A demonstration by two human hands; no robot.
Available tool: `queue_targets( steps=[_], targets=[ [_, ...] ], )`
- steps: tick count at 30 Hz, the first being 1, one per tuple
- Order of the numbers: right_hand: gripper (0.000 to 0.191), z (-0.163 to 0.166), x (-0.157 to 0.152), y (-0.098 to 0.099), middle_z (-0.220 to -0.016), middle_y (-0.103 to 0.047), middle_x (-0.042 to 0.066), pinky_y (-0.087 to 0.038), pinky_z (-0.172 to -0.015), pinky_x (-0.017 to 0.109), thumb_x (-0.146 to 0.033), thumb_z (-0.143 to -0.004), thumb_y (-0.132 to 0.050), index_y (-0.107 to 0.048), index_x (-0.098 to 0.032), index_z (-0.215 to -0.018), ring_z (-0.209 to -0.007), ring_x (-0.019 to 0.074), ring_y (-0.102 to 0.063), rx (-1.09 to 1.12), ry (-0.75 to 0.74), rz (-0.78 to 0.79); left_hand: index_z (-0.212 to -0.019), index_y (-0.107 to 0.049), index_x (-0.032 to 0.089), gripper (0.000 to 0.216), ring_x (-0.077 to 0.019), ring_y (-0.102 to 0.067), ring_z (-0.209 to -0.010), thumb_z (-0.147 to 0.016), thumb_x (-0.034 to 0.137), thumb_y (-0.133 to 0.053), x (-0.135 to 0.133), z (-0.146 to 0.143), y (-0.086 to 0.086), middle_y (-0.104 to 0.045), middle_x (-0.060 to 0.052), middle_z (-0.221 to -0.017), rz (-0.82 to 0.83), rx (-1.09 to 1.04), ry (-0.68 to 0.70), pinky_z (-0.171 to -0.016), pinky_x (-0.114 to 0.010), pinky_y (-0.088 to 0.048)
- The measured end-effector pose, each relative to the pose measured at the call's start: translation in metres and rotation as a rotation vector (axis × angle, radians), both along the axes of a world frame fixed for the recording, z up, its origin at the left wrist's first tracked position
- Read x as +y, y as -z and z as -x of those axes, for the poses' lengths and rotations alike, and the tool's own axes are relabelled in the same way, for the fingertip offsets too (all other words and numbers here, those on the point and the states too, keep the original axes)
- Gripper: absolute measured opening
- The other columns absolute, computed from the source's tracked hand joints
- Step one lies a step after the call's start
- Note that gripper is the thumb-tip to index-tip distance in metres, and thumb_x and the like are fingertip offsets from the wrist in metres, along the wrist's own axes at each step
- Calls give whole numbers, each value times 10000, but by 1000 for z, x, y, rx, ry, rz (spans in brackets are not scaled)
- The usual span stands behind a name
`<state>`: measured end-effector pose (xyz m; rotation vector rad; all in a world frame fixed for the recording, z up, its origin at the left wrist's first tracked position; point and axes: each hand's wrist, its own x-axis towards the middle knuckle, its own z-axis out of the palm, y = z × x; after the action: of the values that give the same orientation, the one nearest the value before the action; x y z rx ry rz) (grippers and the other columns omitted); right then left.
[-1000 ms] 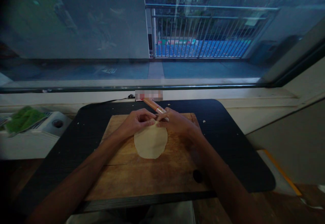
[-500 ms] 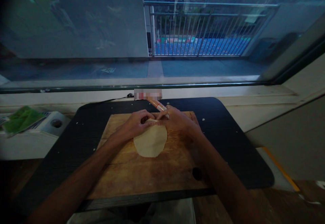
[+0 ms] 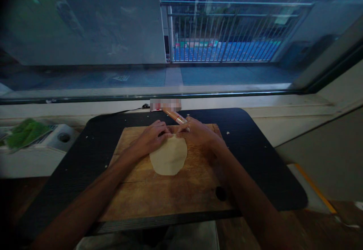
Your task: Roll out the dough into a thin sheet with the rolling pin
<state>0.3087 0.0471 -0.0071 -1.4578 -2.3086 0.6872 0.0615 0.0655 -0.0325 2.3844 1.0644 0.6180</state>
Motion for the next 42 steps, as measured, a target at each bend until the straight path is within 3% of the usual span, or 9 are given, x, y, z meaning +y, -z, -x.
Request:
queue_targets(
  steps=[4,8,16,22,28,32,36,42],
  targets=[
    [137,1,-4,-3,-1143,-737,62,-559,-986,379,-381,-1014,-807,-887,-298,-1089,-1055,255,-691,-27,62,-26,-906,-783,212,86,-233,-655,-969,-991,200,-782,0,2,1,-725,-39,-962,-3,-51,-22,-910,-386,-532],
    [108,1,-4,-5,-1228,-728,72,-565,-986,372,-360,-1020,-798,-884,-298,-1040,-1088,258,-714,-103,107,-21,-833,-759,210,140,-234,-653,-965,-958,169,-810,0,4,0,-707,-36,-929,-13,-41,-27,-895,-381,-524],
    [143,4,-3,-3,-1112,-791,73,-576,-1095,451,-305,-1052,-729,-871,-293,-1051,-1206,303,-709,-159,33,-81,-868,-720,207,167,-247,-661,-1004,-1028,185,-677,-3,4,-4,-711,-60,-976,-22,46,-31,-930,-403,-526],
    [203,3,-5,-7,-1046,-760,55,-569,-1079,445,-312,-1049,-692,-881,-255,-1005,-926,222,-730,-127,-46,-37,-909,-711,214,166,-270,-643,-1061,-1051,205,-627,-4,0,-3,-727,-77,-1021,-61,172,-24,-938,-423,-513],
    [195,4,-5,-5,-1001,-783,83,-572,-1072,467,-225,-995,-698,-882,-276,-958,-1127,307,-720,-106,-37,13,-895,-742,223,146,-252,-636,-982,-1021,296,-727,-4,0,-1,-718,-45,-954,-14,42,-4,-901,-411,-489],
    [182,3,0,4,-950,-779,62,-552,-1122,490,-215,-990,-699,-860,-275,-931,-1100,291,-700,-33,-44,1,-875,-763,230,161,-243,-634,-957,-1007,320,-750,-2,0,1,-716,-36,-932,17,-7,12,-903,-409,-486],
    [140,2,3,9,-1034,-759,61,-532,-1159,496,-244,-999,-723,-861,-258,-1012,-1136,276,-672,15,-101,-10,-918,-771,232,140,-256,-636,-1014,-1011,331,-735,-4,-2,-1,-730,-49,-1005,37,48,25,-948,-436,-492],
    [158,2,0,5,-1006,-721,70,-576,-1043,415,-282,-1053,-699,-838,-237,-994,-1135,271,-661,-13,-141,30,-972,-755,223,142,-300,-614,-1149,-1044,285,-650,-13,-6,-8,-735,-73,-1121,44,203,16,-1036,-508,-470]
  ],
)
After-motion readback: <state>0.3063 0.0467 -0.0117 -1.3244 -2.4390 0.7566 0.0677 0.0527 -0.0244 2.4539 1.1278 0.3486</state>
